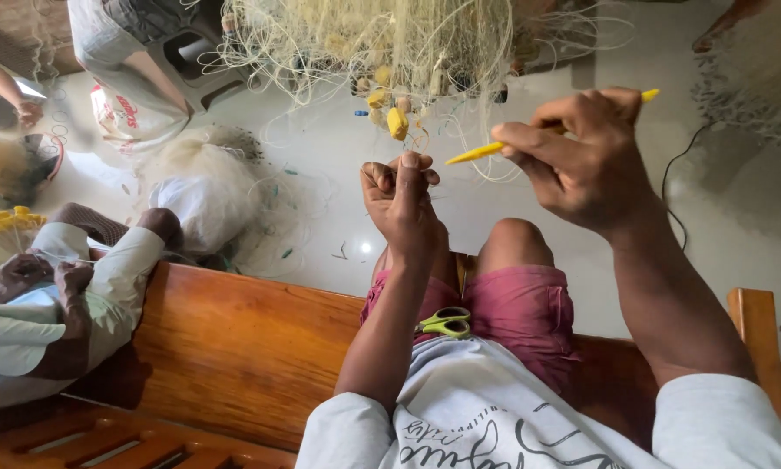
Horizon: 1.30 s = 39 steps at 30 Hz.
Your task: Attaching yellow foam floats to a fishing net using a yellow plastic shuttle
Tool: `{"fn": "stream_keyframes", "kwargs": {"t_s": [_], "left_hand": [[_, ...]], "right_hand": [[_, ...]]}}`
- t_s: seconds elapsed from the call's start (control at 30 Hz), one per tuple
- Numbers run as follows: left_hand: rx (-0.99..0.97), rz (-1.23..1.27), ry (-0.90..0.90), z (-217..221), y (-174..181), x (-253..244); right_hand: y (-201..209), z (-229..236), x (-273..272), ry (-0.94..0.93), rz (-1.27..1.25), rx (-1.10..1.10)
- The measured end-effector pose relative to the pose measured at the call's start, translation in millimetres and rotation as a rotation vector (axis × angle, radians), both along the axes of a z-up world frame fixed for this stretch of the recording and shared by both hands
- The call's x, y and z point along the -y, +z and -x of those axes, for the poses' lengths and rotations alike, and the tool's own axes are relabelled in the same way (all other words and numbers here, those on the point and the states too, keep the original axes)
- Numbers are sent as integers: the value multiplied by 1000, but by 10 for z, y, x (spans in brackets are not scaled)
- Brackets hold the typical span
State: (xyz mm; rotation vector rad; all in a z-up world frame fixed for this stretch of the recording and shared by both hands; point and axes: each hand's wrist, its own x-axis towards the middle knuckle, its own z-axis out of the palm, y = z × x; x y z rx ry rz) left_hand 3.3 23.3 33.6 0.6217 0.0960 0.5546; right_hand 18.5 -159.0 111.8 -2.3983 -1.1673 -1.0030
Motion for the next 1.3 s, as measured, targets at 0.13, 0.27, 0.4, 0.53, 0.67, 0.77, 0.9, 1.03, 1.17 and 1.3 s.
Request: {"fn": "stream_keyframes", "kwargs": {"t_s": [0.13,0.27,0.4,0.53,0.67,0.77,0.9,1.03,1.17,1.3], "left_hand": [[24,-14,-34,11,-36,27],[36,4,-54,6,-80,55],[133,-69,-5,-79,-251,124],[115,-159,25,-100,-484,231],[76,-282,48,-119,-616,380],[98,-308,89,-128,-608,458],[124,-423,11,-36,-345,407],[144,-405,-62,12,-322,344],[176,-353,-87,32,-358,300],[154,-315,-181,91,-377,245]], "right_hand": [[-133,-129,-43,-14,-25,-27],[-252,-220,-108,-19,-54,-70],[-372,-300,-228,186,-319,-232],[-577,-312,-353,339,-451,-288],[-517,-275,-423,360,-485,-284],[-474,-162,-374,346,-515,-254],[-326,174,-123,656,-903,-317],[-553,616,251,897,-1133,-563],[-434,1066,127,823,-1187,-587],[-718,1256,19,871,-1298,-703]]}}
